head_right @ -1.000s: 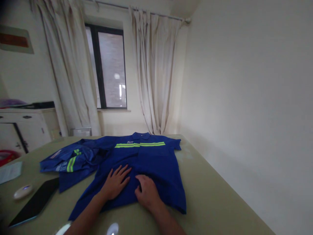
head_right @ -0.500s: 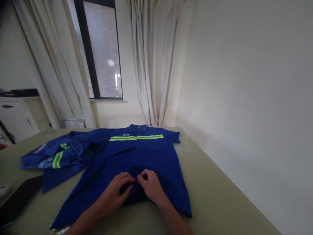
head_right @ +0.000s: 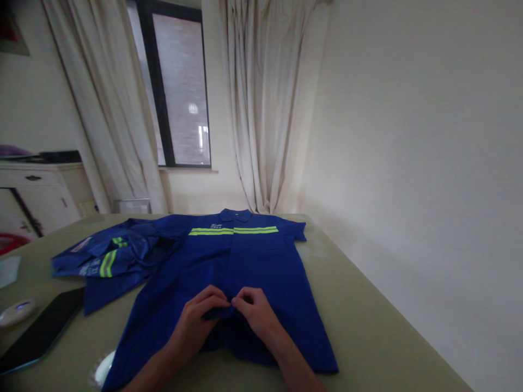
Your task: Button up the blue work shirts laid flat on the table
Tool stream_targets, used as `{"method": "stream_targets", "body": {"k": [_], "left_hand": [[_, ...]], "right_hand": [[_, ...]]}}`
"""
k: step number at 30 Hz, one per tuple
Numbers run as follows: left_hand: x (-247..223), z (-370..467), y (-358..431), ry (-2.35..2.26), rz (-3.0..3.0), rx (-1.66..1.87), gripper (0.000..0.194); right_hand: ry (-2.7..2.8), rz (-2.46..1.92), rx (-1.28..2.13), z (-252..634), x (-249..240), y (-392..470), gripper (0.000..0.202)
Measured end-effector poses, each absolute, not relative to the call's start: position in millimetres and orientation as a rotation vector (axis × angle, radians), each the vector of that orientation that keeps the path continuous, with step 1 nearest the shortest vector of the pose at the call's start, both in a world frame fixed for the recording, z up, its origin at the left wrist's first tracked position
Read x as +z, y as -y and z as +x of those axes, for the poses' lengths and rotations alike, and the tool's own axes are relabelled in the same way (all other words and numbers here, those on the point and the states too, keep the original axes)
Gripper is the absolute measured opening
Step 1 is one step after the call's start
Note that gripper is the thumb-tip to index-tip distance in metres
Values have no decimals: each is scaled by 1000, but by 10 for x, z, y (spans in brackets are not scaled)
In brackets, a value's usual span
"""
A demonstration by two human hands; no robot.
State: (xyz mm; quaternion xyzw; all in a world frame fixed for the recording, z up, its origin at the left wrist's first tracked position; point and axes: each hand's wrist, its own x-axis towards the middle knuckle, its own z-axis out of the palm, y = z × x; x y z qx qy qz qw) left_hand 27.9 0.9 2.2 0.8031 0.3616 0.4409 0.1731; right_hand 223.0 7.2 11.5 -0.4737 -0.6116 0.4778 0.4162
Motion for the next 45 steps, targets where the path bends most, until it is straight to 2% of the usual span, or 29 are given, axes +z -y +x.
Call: {"method": "stream_targets", "body": {"k": [3,14,17,21,24,32,45], "left_hand": [[74,271,-28,-975,2172,1211,27],[208,225,-50,-967,2014,1196,21],[182,247,-45,-989,2024,1152,18],[150,246,-52,-992,1999,1153,18],[147,222,-69,-1021,1944,1180,21],[157,228,-74,-1106,1897,1160,24],[149,220,-80,-1073,1725,1011,11]], "right_hand": [[1501,-1189,1208,2229,110,-85,22],[1528,-1241,907,2155,207,8,25],[1582,-1221,901,2198,187,8,16],[1651,-1076,960,2244,226,39,31],[1741,-976,1011,2256,277,63,25],[1655,-1119,1042,2226,182,9,15],[1627,-1143,932,2193,174,46,2]]}}
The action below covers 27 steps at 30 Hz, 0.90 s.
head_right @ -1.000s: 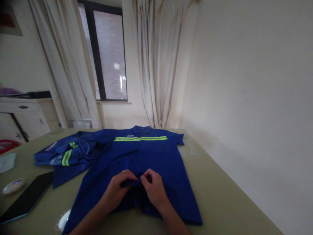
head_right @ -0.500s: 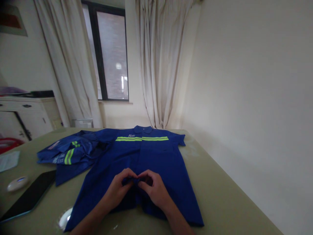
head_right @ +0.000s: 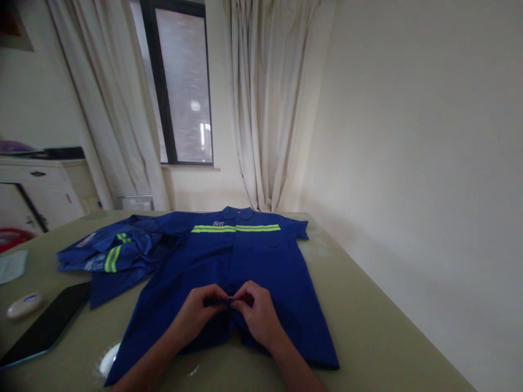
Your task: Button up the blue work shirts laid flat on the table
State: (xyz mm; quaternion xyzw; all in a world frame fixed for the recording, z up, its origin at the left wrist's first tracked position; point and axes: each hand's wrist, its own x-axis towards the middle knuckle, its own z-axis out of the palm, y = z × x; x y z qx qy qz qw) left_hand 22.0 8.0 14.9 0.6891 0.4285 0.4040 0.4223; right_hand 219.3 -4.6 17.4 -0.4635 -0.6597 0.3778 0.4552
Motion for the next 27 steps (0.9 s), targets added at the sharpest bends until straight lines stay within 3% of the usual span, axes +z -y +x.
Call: {"method": "stream_targets", "body": {"k": [10,14,27], "left_hand": [[187,254,-22,-1152,1880,939,3],[173,297,14,-1158,1900,962,14],[31,334,9,-1194,2066,1112,18]], "right_hand": [[1614,-1210,925,2188,133,31,3],[1625,-1217,923,2195,123,28,4],[1616,-1167,923,2204,129,-25,18]]}}
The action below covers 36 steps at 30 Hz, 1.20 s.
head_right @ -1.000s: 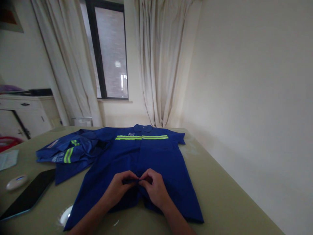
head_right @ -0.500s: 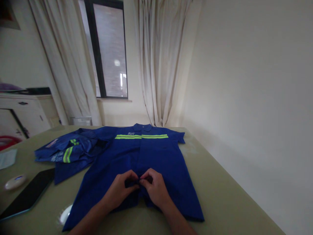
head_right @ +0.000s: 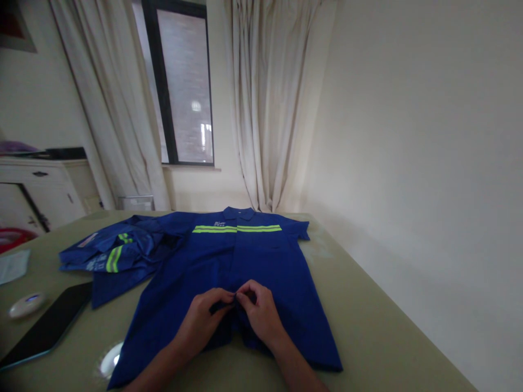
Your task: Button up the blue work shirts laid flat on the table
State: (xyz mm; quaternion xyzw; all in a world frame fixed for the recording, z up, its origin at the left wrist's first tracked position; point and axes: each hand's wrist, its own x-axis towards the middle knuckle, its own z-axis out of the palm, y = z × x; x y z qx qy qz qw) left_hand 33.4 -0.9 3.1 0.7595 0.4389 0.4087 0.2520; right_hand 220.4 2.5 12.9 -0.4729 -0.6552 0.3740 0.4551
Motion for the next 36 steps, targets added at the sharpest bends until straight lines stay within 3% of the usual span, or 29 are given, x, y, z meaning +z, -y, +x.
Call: {"method": "stream_targets", "body": {"k": [9,14,17,22,27,36], "left_hand": [[78,270,26,-1155,2398,984,30],[115,331,80,-987,2631,740,23],[135,365,130,-942,2419,624,12],[206,233,47,-1034,1859,455,56],[105,153,-70,-1369,2406,717,32],[38,126,-48,-1191,2547,513,54]], "right_hand": [[1470,-1083,1116,2141,60,-61,34],[1192,-1079,1103,2263,13,-203,44],[1017,-1087,1079,2446,35,-323,49],[1110,-1050,1186,2593,194,-321,49],[1433,-1083,1136,2428,239,-162,45],[1662,-1461,957,2147,20,-143,43]]}}
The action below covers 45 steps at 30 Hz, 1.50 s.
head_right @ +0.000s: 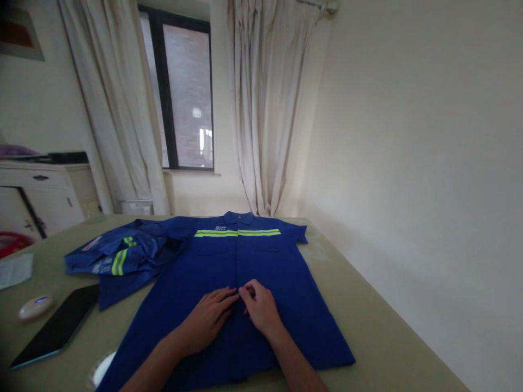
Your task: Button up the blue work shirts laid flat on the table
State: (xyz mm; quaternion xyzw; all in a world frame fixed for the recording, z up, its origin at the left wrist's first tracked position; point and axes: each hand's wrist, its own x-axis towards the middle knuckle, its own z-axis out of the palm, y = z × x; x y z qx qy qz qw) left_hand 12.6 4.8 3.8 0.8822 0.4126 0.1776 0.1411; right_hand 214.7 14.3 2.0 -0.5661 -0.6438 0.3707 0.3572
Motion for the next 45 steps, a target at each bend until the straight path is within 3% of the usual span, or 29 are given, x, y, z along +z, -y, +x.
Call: {"method": "stream_targets", "body": {"k": [3,7,13,22,30,36,41,45], "left_hand": [[148,96,-21,-1134,2547,441,53],[258,82,25,-1165,2535,411,49],[181,147,-16,-1209,2512,504,44],[75,263,-98,-1411,2415,558,37],[219,425,-215,-1514,2185,516,26],[33,407,-307,-1494,2031,601,16],[-19,339,-398,-1392,1860,871,19],[9,283,-400,-1313,1827,992,26]], "right_hand": [[1789,-1762,667,2035,125,-215,40],[1849,-1961,377,1958,146,-314,17],[1672,-1533,957,2137,-70,-432,25],[1450,-1361,1310,2208,-124,-541,40],[1349,-1269,1302,2219,-109,-496,41],[1399,-1324,1307,2218,-43,-475,36],[1659,-1248,1046,2226,134,-384,4],[1879,-1414,613,2129,197,-214,13]]}}
